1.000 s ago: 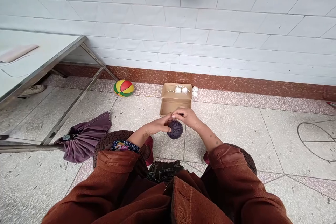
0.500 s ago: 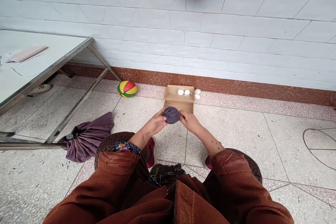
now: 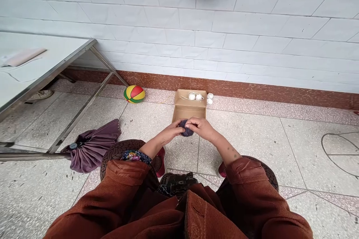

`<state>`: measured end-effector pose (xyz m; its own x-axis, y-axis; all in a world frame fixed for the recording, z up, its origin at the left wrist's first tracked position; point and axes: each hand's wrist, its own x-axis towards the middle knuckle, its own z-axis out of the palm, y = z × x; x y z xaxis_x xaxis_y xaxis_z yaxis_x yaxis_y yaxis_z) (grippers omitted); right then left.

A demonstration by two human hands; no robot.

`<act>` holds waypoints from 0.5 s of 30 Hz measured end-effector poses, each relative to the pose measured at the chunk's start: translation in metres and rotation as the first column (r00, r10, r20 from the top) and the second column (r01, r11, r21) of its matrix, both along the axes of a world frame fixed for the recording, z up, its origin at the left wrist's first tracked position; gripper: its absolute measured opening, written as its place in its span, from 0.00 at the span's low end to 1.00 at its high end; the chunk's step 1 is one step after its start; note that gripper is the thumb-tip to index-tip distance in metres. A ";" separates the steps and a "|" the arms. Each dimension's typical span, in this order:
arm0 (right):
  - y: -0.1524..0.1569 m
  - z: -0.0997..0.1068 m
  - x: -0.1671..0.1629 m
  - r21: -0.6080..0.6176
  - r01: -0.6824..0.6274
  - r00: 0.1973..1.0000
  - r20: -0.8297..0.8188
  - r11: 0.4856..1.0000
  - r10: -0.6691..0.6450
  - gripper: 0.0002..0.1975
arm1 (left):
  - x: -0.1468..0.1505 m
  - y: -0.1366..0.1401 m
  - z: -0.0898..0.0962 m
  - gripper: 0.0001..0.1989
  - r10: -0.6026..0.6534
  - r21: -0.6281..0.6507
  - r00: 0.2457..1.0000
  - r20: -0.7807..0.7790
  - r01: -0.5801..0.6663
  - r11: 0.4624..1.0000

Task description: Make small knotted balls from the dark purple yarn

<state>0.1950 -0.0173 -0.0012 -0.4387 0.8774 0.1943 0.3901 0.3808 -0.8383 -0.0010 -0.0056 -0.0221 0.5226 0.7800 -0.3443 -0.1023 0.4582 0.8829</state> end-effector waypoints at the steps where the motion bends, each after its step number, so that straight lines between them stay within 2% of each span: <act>1: 0.001 0.000 0.000 0.000 0.005 1.000 0.002 1.000 -0.005 0.13 | 0.001 -0.001 0.000 0.26 -0.029 -0.009 0.999 0.020 0.030 1.000; 5: 0.002 -0.002 0.003 0.010 0.013 1.000 0.017 1.000 -0.013 0.12 | 0.002 -0.003 -0.002 0.25 -0.081 -0.029 0.994 0.078 0.083 0.996; 10: 0.005 -0.007 0.004 0.070 -0.013 1.000 0.030 0.997 0.011 0.10 | 0.004 -0.002 -0.004 0.22 -0.120 0.022 0.992 -0.029 0.120 0.992; 12: 0.008 -0.008 0.003 0.080 -0.010 1.000 0.019 0.997 0.009 0.10 | 0.003 -0.003 -0.002 0.25 -0.164 0.072 0.986 -0.026 0.166 0.984; 15: 0.012 -0.010 0.001 0.045 0.017 1.000 -0.023 0.999 -0.016 0.10 | 0.002 -0.006 0.003 0.37 -0.263 0.129 0.960 0.094 0.250 0.960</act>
<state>0.1963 -0.0051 -0.0107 -0.4192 0.8745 0.2439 0.3778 0.4123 -0.8290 0.0006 -0.0114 -0.0193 0.7393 0.6459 -0.1902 -0.0931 0.3779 0.9212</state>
